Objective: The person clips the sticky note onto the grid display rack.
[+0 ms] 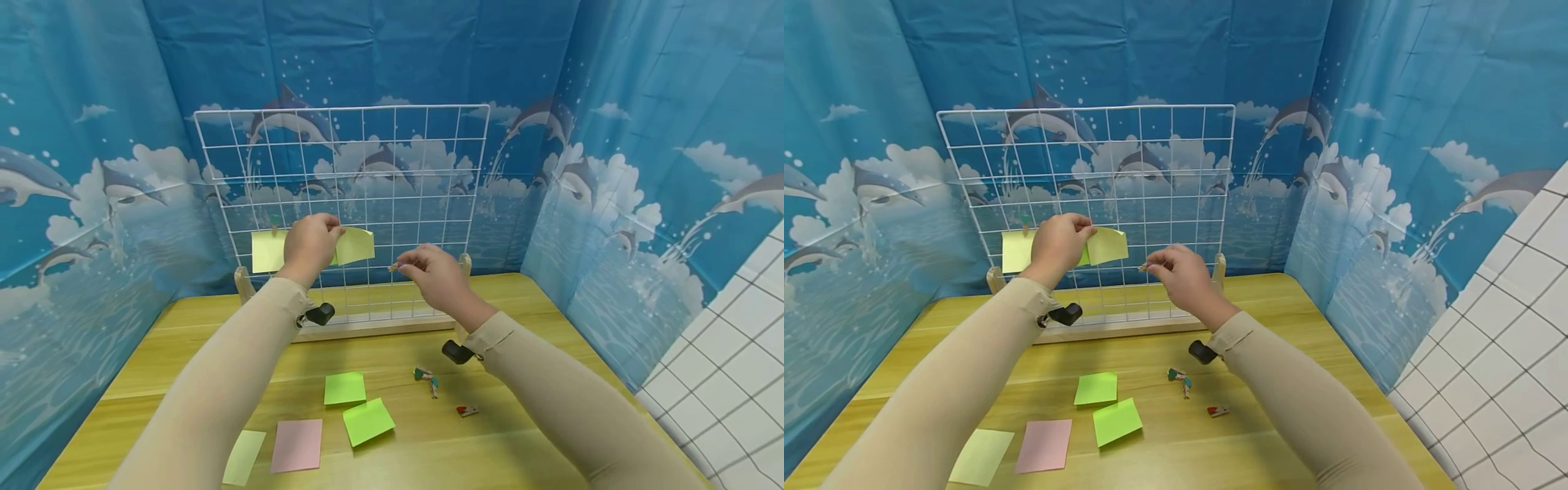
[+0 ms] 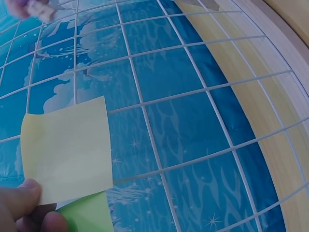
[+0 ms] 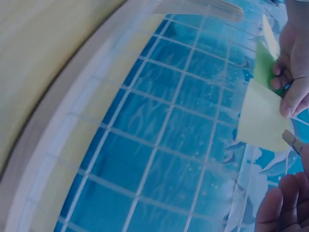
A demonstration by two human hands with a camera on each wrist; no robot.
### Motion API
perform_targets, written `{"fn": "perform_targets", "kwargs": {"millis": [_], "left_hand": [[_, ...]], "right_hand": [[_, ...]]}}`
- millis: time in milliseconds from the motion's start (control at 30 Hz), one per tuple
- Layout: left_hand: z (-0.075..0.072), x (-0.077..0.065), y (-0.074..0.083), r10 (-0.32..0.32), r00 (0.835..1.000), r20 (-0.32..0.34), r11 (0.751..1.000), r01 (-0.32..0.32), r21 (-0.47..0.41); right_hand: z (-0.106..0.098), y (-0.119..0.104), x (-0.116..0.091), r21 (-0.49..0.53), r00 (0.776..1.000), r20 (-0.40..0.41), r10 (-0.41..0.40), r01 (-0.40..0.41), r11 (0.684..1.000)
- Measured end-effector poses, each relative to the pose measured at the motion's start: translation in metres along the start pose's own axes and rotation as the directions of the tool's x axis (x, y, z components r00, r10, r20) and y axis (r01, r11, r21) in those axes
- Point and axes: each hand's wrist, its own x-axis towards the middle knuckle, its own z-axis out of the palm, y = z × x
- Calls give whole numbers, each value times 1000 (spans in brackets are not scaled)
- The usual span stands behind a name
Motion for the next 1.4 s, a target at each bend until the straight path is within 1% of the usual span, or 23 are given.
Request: {"fn": "perform_targets", "kwargs": {"millis": [233, 367, 567, 667, 800, 933, 1133, 1400], "left_hand": [[1, 0, 0, -4, 1000, -15, 1000, 4, 0], [1, 0, 1, -12, 1000, -14, 1000, 12, -1], [2, -1, 2, -22, 1000, -3, 1000, 22, -4], [2, -1, 2, -14, 1000, -10, 1000, 14, -7], [2, -2, 2, 4, 1000, -23, 1000, -4, 0], [3, -2, 2, 17, 999, -35, 1000, -17, 9], [3, -1, 1, 13, 999, -40, 1000, -13, 14], [4, -1, -2, 15, 999, -52, 1000, -14, 12]], "right_hand": [[12, -22, 27, 51, 995, -100, 7, -2, 999], [20, -32, 43, 75, 991, -130, 29, -20, 997], [31, -40, 60, 121, 984, -166, 69, -49, 991], [35, -42, 67, 128, 982, -163, 96, -75, 989], [37, -45, 73, 151, 982, -157, 109, -85, 985], [37, -49, 78, 197, 982, -141, 123, -94, 976], [36, -53, 83, 183, 982, -103, 158, -137, 973], [35, -53, 89, 160, 983, -89, 164, -148, 976]]}}
